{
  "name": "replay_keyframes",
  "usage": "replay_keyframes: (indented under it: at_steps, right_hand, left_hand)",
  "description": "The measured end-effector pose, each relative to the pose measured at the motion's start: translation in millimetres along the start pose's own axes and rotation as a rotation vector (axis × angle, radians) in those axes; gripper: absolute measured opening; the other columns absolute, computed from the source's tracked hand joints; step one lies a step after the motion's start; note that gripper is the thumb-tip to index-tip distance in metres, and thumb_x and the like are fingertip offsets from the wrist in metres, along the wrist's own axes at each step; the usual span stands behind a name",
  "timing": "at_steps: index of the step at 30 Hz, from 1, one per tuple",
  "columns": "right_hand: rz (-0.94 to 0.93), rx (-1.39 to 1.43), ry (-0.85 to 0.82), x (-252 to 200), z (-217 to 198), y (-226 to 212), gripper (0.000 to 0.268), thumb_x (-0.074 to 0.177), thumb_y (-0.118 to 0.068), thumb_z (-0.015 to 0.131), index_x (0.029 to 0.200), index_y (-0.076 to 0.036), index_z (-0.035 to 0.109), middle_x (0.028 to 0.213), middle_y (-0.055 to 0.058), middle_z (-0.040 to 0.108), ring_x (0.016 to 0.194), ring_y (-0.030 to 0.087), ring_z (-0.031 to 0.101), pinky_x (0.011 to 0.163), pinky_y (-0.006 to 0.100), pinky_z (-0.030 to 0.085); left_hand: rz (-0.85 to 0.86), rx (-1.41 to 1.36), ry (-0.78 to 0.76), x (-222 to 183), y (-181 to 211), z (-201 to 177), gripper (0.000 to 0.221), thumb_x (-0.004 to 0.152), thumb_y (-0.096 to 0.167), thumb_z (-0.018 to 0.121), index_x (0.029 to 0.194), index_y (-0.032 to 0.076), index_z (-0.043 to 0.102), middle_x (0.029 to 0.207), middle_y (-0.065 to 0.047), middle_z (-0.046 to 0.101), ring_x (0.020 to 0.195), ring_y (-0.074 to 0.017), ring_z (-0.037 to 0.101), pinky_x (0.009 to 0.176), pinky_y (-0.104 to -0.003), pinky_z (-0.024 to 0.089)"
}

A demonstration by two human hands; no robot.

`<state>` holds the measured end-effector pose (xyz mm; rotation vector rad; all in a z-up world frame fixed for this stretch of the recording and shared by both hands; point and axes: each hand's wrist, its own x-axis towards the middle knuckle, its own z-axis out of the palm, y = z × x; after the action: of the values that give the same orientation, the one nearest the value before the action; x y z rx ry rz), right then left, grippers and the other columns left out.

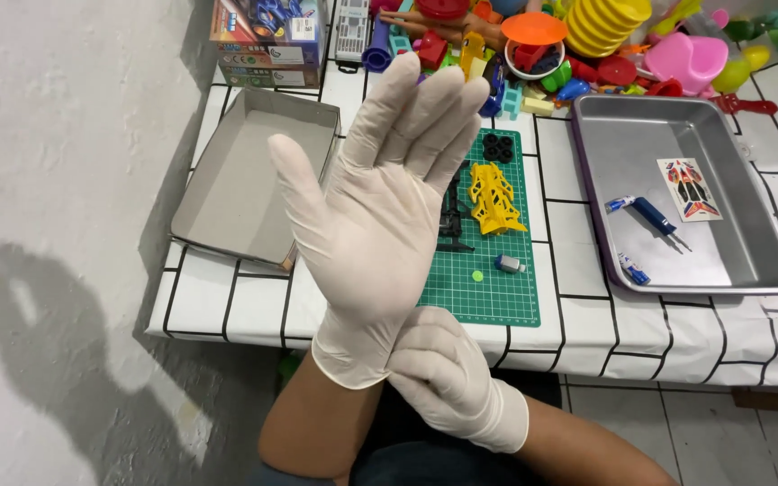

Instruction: Assembling a mini 4WD toy car by fitting gears, axles, and chassis components together on an assembly mat.

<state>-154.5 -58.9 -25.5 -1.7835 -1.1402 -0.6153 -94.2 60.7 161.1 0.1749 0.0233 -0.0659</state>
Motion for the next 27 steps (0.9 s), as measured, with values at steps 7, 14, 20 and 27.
replay_keyframes:
  at_steps: [7,14,20,27]
  right_hand:
    - [0.007,0.012,-0.017,3,6,29,0.011,0.102,-0.008,0.054,0.105,-0.001,0.061,0.106,0.014,0.064,0.093,0.037,0.062,0.085,0.050,0.050]
    - [0.125,0.001,0.071,26,-55,51,0.025,0.103,-0.022,0.054,0.115,-0.003,0.064,0.112,0.013,0.071,0.108,0.026,0.071,0.102,0.038,0.062]
    - [0.243,-0.187,0.203,79,-133,101,0.071,0.117,-0.048,0.027,0.121,0.013,0.063,0.122,0.028,0.067,0.121,0.041,0.067,0.109,0.048,0.056]
    - [0.309,-0.257,0.342,63,-130,174,0.030,0.117,-0.009,0.046,0.113,0.005,0.072,0.104,0.022,0.070,0.107,0.035,0.068,0.101,0.046,0.051]
  left_hand:
    - [-0.014,-0.153,-0.054,14,1,-18,0.095,0.094,0.073,0.019,0.168,0.013,0.022,0.153,-0.020,0.031,0.161,-0.0433,0.020,0.139,-0.055,0.011]
    - [0.064,0.348,-0.658,50,9,-82,0.117,0.081,0.081,0.028,0.170,0.006,0.019,0.164,-0.029,0.044,0.169,-0.0430,0.031,0.154,-0.054,0.017]
    - [0.488,1.382,-0.879,105,21,-114,0.105,0.096,0.090,0.024,0.170,0.015,0.018,0.180,-0.005,0.019,0.175,-0.0228,0.013,0.154,-0.050,0.009]
    - [0.818,1.415,-0.555,162,-2,-168,0.049,0.107,0.051,0.040,0.124,0.015,0.068,0.118,-0.006,0.062,0.119,-0.0219,0.062,0.111,-0.041,0.044]
